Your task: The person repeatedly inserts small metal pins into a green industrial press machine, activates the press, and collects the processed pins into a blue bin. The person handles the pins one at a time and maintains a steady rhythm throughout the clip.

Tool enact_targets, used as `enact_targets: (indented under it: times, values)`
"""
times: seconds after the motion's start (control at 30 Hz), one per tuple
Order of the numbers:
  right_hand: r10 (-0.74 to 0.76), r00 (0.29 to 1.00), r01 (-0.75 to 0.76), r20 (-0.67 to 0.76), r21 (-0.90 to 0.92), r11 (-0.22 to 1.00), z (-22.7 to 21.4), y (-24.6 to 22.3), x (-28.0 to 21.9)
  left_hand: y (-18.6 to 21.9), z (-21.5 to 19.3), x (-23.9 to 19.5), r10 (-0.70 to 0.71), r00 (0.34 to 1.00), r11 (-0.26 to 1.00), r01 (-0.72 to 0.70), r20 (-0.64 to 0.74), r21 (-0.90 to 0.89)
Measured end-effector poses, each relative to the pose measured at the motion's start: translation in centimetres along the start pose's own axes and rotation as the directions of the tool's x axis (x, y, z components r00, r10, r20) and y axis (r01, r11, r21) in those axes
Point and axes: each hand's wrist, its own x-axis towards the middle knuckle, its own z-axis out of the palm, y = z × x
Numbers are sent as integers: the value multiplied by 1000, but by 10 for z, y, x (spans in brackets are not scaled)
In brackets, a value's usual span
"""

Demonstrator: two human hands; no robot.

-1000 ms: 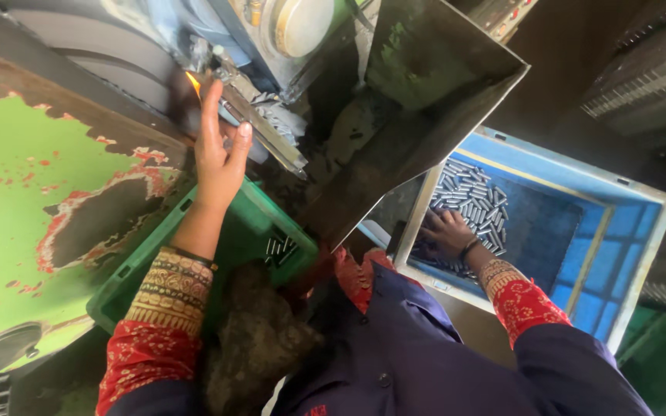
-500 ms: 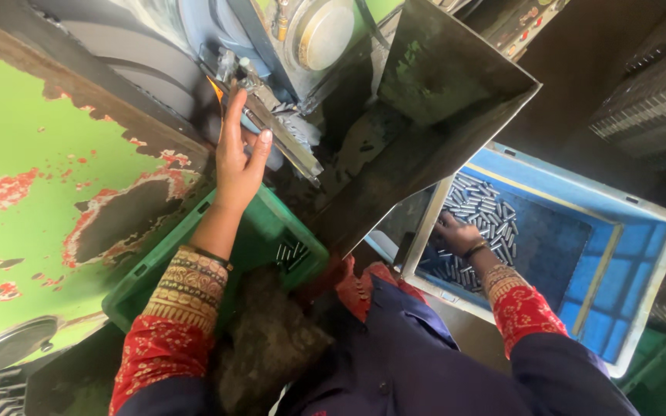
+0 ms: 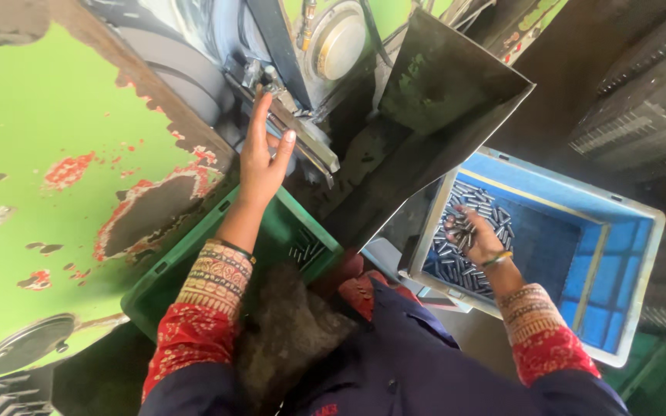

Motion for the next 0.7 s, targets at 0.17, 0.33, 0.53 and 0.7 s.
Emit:
enact_targets:
  times: [0.17,0.33,0.53,0.7]
  values:
    - [-201,958,84,205,469,879,31,-1,-41,0,-1,-2,-91,996,996,91,1,21]
    - [-129,971,219,-203,523,824,31,31,-30,-4,-1,-4,54,998,998,-55,-18,-28]
    - [-86,933,298,-349,615,730,25,39,-31,7,-8,-4,-26,1000,999,27,5,-31]
    - [-135,910,379,-392,653,656,29,15,-34,6,-11,-4,11,1000,999,-11,7,-34]
